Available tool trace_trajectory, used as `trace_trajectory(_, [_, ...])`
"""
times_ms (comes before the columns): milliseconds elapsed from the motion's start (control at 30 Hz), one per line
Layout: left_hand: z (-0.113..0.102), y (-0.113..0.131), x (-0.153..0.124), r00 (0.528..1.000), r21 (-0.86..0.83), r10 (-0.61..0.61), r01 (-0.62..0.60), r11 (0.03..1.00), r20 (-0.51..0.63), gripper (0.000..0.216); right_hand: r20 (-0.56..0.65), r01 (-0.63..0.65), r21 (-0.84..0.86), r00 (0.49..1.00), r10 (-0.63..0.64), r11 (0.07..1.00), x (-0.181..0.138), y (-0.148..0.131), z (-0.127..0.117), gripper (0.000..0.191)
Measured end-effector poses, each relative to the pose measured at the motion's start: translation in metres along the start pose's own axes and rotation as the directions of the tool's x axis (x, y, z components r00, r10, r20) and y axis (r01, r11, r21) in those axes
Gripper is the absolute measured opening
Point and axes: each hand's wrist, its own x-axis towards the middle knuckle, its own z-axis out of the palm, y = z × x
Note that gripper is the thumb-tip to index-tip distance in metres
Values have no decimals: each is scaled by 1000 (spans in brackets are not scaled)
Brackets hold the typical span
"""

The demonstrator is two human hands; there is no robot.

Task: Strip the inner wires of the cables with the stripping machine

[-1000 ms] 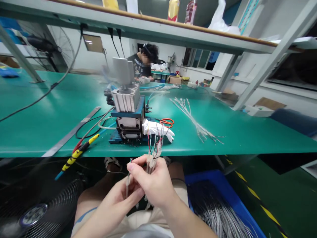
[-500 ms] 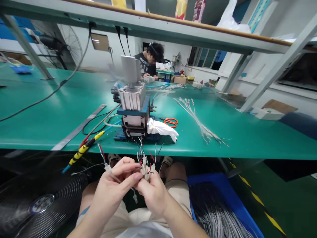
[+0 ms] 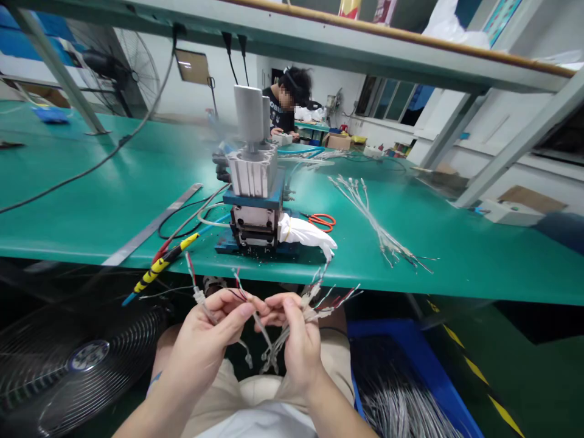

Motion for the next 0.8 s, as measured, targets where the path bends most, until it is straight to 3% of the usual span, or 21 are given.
trace_trajectory(133, [-6, -4, -1, 998, -16, 53, -53, 998, -46, 18, -67, 44, -16, 997, -45, 999, 7, -8, -2, 35])
trace_trajectory(300, [-7, -11, -4, 996, 91, 68, -64, 994, -49, 12, 45, 90, -136, 995, -85, 987, 4, -23, 4, 23])
trace_trajectory(467, [-2, -12, -6, 985, 202, 170, -160, 966, -34, 1, 97, 170, -208, 984, -152, 963, 1, -34, 13, 5])
trace_trajectory(800, [-2, -14, -6, 976, 190, 215, -208, 959, -16, 4, 128, 199, -252, 977, -172, 947, 8, -44, 14, 9])
